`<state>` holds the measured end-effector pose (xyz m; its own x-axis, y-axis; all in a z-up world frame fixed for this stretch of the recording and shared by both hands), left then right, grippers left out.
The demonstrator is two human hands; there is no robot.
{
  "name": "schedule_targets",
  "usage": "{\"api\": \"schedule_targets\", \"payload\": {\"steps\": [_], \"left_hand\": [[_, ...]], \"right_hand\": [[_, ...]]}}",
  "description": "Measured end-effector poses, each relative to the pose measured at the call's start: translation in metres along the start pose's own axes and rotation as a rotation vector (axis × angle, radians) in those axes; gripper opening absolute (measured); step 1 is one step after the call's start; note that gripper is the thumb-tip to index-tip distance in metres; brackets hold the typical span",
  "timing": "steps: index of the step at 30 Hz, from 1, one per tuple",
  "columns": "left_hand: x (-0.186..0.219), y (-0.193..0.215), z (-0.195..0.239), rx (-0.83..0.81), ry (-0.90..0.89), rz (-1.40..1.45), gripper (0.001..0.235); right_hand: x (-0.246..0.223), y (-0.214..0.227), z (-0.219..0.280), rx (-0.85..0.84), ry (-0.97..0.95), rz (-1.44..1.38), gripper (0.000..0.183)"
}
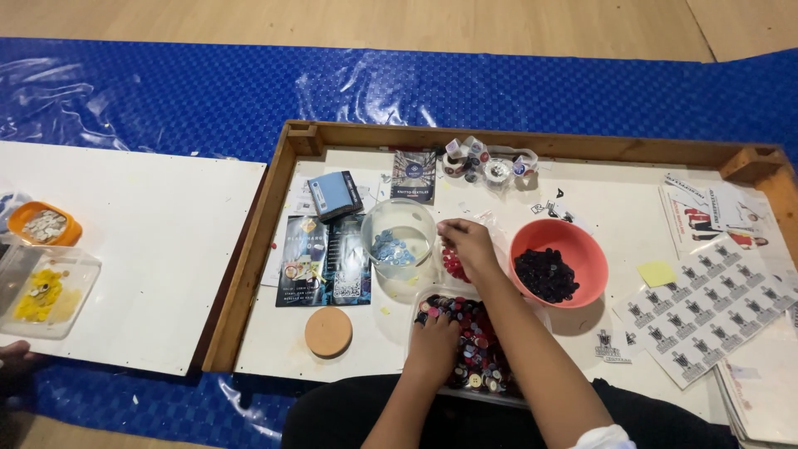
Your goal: The person sits on a blue mat and sorts bottle caps from a clear plastic container into a pink bowl. They repeatedly pick up caps with both hands and place them into the bowl.
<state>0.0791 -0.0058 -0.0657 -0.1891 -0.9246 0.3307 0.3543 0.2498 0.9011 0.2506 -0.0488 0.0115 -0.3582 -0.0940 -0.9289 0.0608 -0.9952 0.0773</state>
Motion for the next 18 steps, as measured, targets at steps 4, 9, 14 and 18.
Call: {"api": "schedule_targets", "payload": {"steps": [4,9,14,18], "left_hand": [[0.000,0.000,0.000,0.001,0.009,-0.015,0.032],[-0.002,-0.006,-0.004,0.051,-0.005,-0.010,0.027],[-0.003,-0.007,-0.004,0.032,-0.006,-0.005,0.030],[-0.006,-0.014,-0.008,0.086,-0.017,-0.048,0.030]], "right_hand": [[-0.012,0.019,0.027,0.004,0.041,-0.017,0.021],[-0.014,0.043,0.087,-0.096,-0.168,-0.012,0.032],[0.006,0.078,0.120,-0.155,-0.117,0.337,0.026],[0.041,0.085,0.137,-0.362,0.044,0.843,0.029]]}}
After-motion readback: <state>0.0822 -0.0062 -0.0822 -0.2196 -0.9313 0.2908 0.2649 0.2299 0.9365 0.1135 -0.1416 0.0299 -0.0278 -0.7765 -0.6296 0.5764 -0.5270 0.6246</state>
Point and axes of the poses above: each hand's wrist, its own z-axis away from the middle knuckle, its own y-axis out of the back of the hand, x = y × z, the point moved 8 cm from there along -z, towards the middle knuckle, and after that the axes turned 6 degrees about z, right-handed, at the moved point
